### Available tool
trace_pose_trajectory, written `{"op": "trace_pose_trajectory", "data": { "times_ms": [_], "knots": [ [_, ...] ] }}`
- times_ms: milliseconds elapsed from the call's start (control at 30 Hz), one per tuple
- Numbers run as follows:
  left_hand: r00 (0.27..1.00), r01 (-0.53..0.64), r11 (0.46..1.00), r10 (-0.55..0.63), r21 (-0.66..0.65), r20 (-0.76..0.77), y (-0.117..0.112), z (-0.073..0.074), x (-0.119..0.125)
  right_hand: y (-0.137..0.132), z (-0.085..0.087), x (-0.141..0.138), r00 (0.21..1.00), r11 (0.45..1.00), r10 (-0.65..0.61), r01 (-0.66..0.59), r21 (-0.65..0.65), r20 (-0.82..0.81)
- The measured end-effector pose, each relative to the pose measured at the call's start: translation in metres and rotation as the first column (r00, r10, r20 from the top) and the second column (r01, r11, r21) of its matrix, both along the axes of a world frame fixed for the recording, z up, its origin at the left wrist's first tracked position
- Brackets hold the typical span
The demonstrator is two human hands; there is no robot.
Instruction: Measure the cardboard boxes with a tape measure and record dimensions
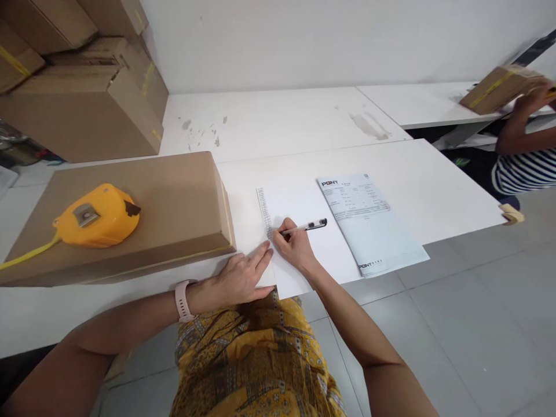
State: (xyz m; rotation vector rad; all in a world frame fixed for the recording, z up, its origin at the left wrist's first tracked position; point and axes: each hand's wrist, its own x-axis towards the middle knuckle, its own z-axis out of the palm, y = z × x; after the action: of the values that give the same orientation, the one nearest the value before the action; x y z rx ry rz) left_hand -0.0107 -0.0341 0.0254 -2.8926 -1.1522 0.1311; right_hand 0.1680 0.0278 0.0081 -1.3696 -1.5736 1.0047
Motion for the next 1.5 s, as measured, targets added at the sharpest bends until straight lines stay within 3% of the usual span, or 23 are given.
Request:
{"op": "trace_pose_trajectory", "data": {
  "times_ms": [1500],
  "knots": [
    [1.0, 0.006, 1.0, -0.007, 0.014, 0.022, 0.0, 0.0003, -0.0009, 0.0005, -0.0025, 0.0005, 1.0, 1.0, -0.004, 0.004, 0.027, 0.005]
  ]
}}
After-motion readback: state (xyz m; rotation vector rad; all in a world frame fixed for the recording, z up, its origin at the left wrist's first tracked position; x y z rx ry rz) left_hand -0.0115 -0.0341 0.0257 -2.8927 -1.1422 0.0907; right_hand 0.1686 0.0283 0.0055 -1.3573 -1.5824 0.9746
